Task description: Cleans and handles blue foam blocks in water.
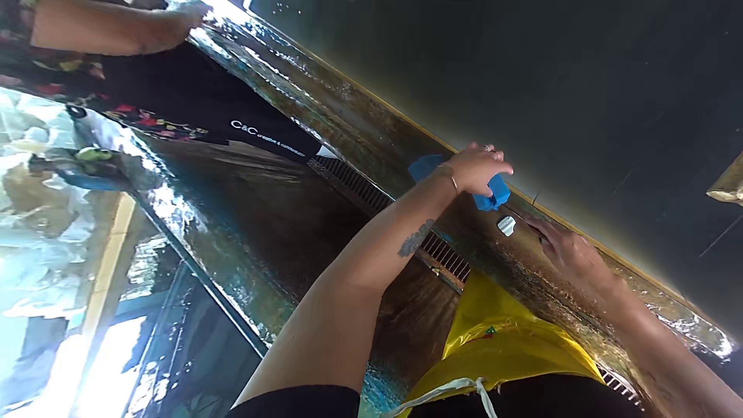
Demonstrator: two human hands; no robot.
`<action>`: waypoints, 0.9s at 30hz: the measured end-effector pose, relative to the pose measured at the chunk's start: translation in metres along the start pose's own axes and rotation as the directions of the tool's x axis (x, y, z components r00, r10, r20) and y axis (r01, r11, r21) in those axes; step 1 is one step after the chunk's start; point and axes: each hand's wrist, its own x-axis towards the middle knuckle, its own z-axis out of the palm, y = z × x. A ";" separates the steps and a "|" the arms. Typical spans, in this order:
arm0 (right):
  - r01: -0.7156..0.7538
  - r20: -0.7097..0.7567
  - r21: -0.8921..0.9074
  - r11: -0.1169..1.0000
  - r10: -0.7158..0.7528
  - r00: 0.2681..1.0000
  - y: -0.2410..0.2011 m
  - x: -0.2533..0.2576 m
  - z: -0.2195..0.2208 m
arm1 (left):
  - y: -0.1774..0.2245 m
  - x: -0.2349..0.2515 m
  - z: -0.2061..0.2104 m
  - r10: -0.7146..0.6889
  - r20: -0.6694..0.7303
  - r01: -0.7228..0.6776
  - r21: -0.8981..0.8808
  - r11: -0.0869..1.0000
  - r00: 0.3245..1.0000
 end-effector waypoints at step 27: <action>-0.112 -0.043 0.175 0.978 0.121 0.992 -0.025 0.023 0.041 | 0.073 -0.058 0.136 -0.822 -0.456 0.420 -0.709 0.567 0.340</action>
